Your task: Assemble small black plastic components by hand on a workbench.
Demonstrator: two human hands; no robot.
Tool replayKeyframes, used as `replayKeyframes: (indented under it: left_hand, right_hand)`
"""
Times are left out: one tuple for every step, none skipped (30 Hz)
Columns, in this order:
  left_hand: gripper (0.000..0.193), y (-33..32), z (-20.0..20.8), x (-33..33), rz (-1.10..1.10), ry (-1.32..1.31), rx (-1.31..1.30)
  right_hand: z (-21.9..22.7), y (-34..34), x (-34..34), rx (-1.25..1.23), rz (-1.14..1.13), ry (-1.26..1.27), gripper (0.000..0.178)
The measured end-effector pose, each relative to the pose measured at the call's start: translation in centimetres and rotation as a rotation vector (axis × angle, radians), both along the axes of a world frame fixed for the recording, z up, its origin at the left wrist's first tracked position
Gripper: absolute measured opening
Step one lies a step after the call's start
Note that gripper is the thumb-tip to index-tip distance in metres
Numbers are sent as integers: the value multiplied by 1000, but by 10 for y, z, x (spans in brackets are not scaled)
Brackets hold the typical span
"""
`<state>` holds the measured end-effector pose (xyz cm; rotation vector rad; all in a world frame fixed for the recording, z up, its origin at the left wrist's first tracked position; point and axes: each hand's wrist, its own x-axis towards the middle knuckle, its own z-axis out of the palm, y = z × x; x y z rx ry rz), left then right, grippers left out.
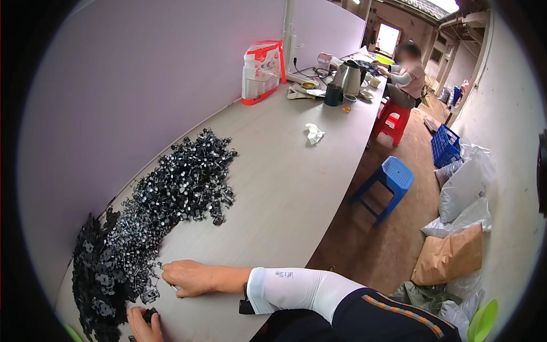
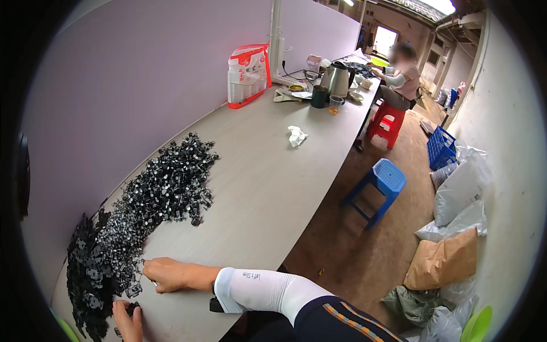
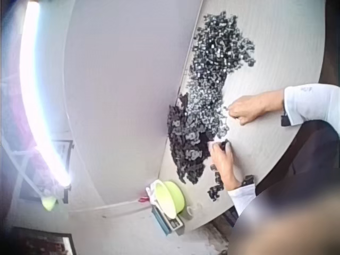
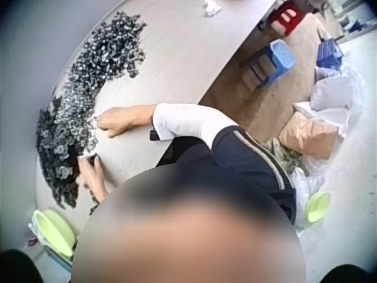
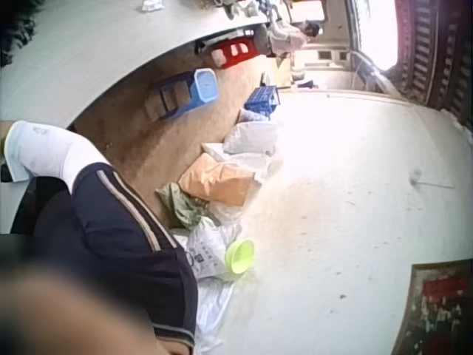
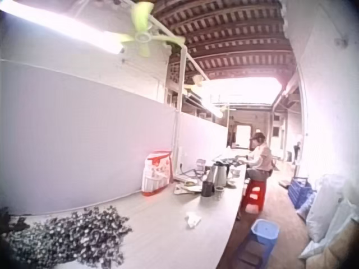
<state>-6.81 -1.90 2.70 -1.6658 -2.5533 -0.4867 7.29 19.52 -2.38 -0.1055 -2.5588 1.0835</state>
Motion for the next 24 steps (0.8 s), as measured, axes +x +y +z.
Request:
replayKeyframes:
  left_hand:
    - [42,-1,3,3,5,-63,-23]
    - [41,-1,4,5,10,-127,-47]
    - [41,-1,1,5,8,-127,-46]
    - [41,-3,-3,4,-45,-64,-54]
    - [41,-4,-6,3,-99,-1,-62]
    - [41,-5,-7,1,-98,-1,-63]
    - [41,-7,-7,-1,-69,-144,-113]
    - [41,-10,-8,-4,-36,-288,-164]
    - [29,-11,-14,-7,-91,-302,-41]
    - [19,-14,-25,-9,-128,-311,80]
    - [8,-11,-30,-3,-48,-357,223]
    - [23,-16,-32,-14,-15,-479,133]
    - [14,-8,-32,-9,5,-601,269]
    - [11,11,-10,12,120,-866,324]
    - [12,23,5,25,190,-1047,386]
    - [16,32,8,25,178,-1155,388]
    - [18,36,2,22,216,-1223,398]
    - [20,40,-3,20,240,-1292,410]
    - [19,38,-10,18,267,-1374,406]
    - [18,41,-14,18,261,-1464,399]
    - [18,41,-16,19,277,-1509,422]
    - [18,39,-15,21,283,-1555,446]
    - [17,38,-17,22,289,-1566,445]
    - [16,36,-19,22,291,-1579,442]
  right_hand:
    - [0,0,0,8,6,-3,26]
    - [1,0,1,8,4,-3,26]
    - [1,0,2,10,2,-2,26]
    - [1,0,2,10,2,0,26]
    - [1,0,2,9,2,1,26]
    - [1,0,1,13,1,5,26]
    - [0,-1,-1,14,4,9,27]
    - [-1,-2,-2,9,12,10,27]
    - [-3,-2,-2,48,4,19,27]
    - [-5,-4,-6,82,13,31,28]
    - [-4,-7,-7,46,19,42,29]
    - [-4,-5,-5,7,30,52,30]
    - [-2,-4,-3,21,21,41,29]
    - [2,-2,0,35,10,31,29]
    - [4,0,-1,32,17,33,29]
    - [9,2,5,47,-1,26,29]
    - [11,2,6,48,-4,17,29]
    - [15,3,9,52,-17,9,29]
    - [14,1,6,37,-15,1,30]
    - [16,3,8,36,-40,-9,30]
    - [19,3,7,35,-34,-3,30]
    - [25,1,7,37,-36,2,31]
    - [26,-1,7,28,-3,3,31]
    - [28,-5,5,10,-12,9,31]
